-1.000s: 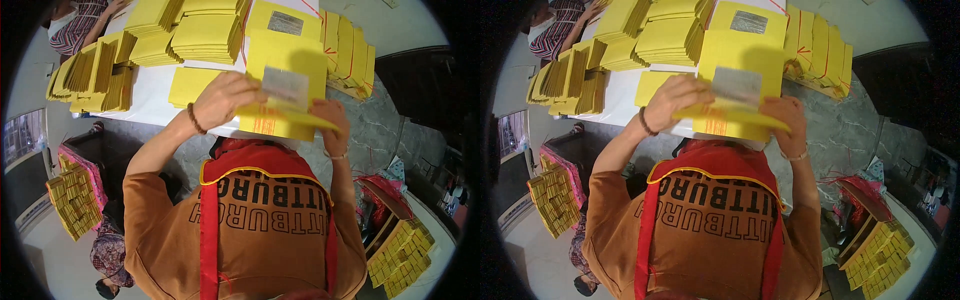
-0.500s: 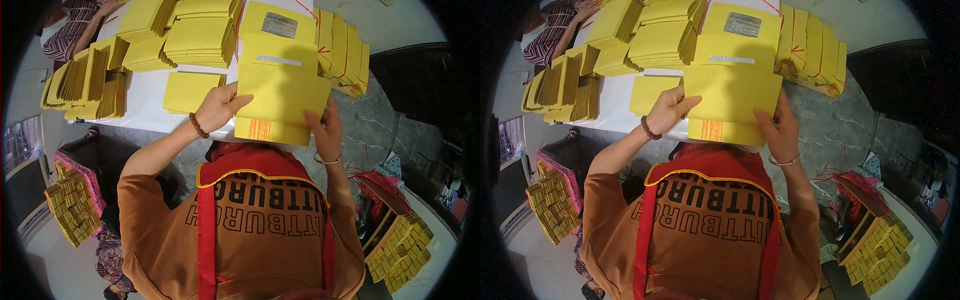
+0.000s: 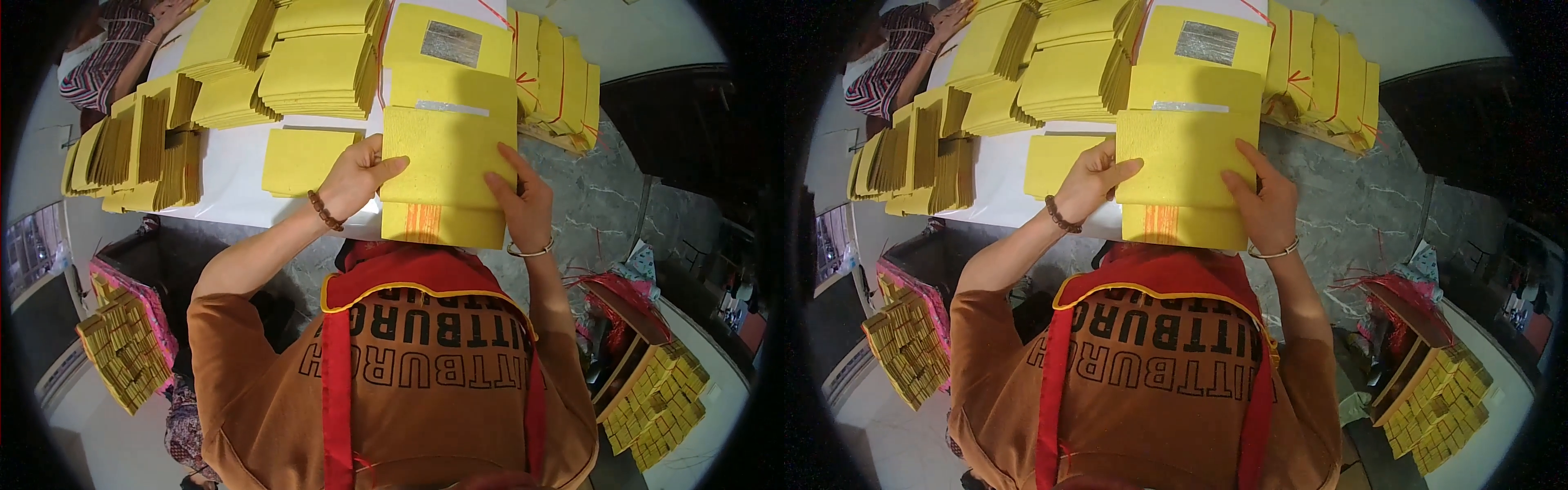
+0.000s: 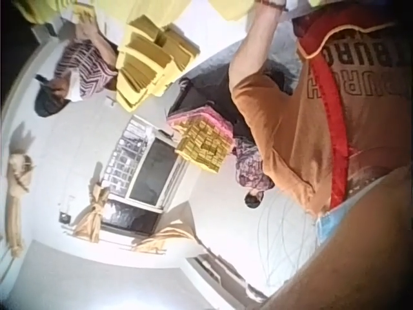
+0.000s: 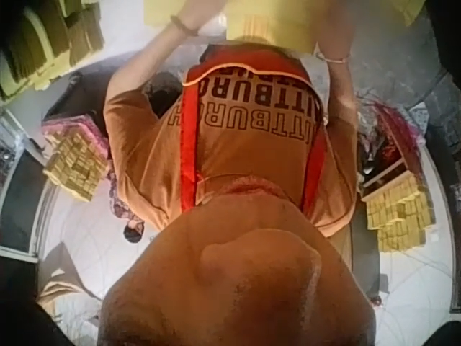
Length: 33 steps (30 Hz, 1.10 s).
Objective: Folding yellow paper envelopes and inserting foil pieces into them.
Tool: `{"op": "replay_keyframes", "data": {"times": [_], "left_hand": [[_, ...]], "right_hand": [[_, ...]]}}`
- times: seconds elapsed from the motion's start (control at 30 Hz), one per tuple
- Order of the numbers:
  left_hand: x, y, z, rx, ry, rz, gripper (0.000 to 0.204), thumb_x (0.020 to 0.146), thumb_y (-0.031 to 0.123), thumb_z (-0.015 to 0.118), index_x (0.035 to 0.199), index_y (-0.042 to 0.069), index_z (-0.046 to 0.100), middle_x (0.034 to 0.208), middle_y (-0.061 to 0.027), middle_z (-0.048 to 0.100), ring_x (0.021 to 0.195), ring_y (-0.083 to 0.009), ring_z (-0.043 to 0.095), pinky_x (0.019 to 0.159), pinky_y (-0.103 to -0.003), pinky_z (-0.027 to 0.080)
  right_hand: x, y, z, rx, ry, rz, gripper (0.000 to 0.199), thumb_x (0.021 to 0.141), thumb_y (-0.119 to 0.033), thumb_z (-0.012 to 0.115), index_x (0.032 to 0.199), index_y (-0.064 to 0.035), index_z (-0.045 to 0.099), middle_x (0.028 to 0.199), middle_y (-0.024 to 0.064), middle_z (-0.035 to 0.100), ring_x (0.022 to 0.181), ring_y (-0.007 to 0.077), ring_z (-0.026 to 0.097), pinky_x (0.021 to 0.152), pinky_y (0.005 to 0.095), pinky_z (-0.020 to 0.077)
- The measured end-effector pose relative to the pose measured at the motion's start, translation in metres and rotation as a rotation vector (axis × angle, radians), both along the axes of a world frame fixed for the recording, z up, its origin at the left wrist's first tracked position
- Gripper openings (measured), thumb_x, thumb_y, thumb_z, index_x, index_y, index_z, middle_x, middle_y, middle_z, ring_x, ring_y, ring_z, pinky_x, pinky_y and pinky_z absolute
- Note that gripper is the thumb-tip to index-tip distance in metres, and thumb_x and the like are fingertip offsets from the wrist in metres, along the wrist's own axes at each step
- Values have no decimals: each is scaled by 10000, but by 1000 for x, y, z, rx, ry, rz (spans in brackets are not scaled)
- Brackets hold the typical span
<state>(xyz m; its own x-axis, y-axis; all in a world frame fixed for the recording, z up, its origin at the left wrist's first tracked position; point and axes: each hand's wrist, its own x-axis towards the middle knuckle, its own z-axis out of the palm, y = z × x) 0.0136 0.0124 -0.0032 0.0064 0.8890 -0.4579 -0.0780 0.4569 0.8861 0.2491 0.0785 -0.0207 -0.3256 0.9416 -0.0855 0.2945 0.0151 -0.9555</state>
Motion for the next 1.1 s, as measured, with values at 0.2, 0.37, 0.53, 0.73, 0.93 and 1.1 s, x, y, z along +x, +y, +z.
{"op": "replay_keyframes", "data": {"times": [0.2, 0.37, 0.53, 0.73, 0.93, 1.1], "left_hand": [[-11, -8, 4, -35, 41, 110, 332, 859, 91, 610, 1148, 63, 450, 716, 37, 529, 572, -30, 438, 496, -189, 363], [-6, -12, 13, 339, 402, 188, 316, 835, 80, 628, 1101, 29, 466, 737, -27, 541, 612, -110, 481, 532, -245, 399], [12, -13, 21, 931, 1027, -175, 241, 772, 92, 636, 1002, 51, 577, 969, -90, 567, 894, -247, 526, 754, -361, 411], [32, -12, 12, 1097, 1247, -485, 414, 689, 138, 633, 1100, 133, 588, 1245, -76, 499, 1167, -260, 452, 937, -403, 371], [30, -7, 4, 1058, 1226, -519, 458, 685, 101, 605, 1141, 127, 561, 1260, -100, 486, 1158, -268, 454, 937, -410, 367], [31, -7, 0, 1037, 1210, -527, 468, 688, 92, 598, 1153, 119, 550, 1266, -108, 477, 1155, -273, 449, 939, -410, 362]], "right_hand": [[1, 6, -3, 43, -86, 35, 397, 773, -128, 667, 1147, -23, 586, 929, 171, 666, 803, 159, 642, 702, 271, 485], [-1, 4, -2, 56, -141, 27, 373, 787, -173, 649, 1139, -59, 597, 853, 186, 651, 733, 254, 648, 651, 304, 478], [-4, 2, 4, 139, -202, 15, 365, 792, -183, 650, 1136, -73, 597, 857, 184, 650, 740, 292, 643, 644, 327, 481], [-8, -6, 12, 253, -295, -5, 344, 797, -178, 647, 1124, -78, 604, 913, 173, 652, 781, 302, 640, 662, 335, 492], [-7, -3, 5, 231, -210, -39, 331, 799, -166, 647, 1113, -70, 607, 976, 173, 645, 829, 274, 643, 688, 325, 496], [-6, 2, -1, 224, -184, -18, 328, 799, -170, 648, 1108, -66, 612, 951, 179, 648, 814, 272, 645, 690, 321, 494]]}}
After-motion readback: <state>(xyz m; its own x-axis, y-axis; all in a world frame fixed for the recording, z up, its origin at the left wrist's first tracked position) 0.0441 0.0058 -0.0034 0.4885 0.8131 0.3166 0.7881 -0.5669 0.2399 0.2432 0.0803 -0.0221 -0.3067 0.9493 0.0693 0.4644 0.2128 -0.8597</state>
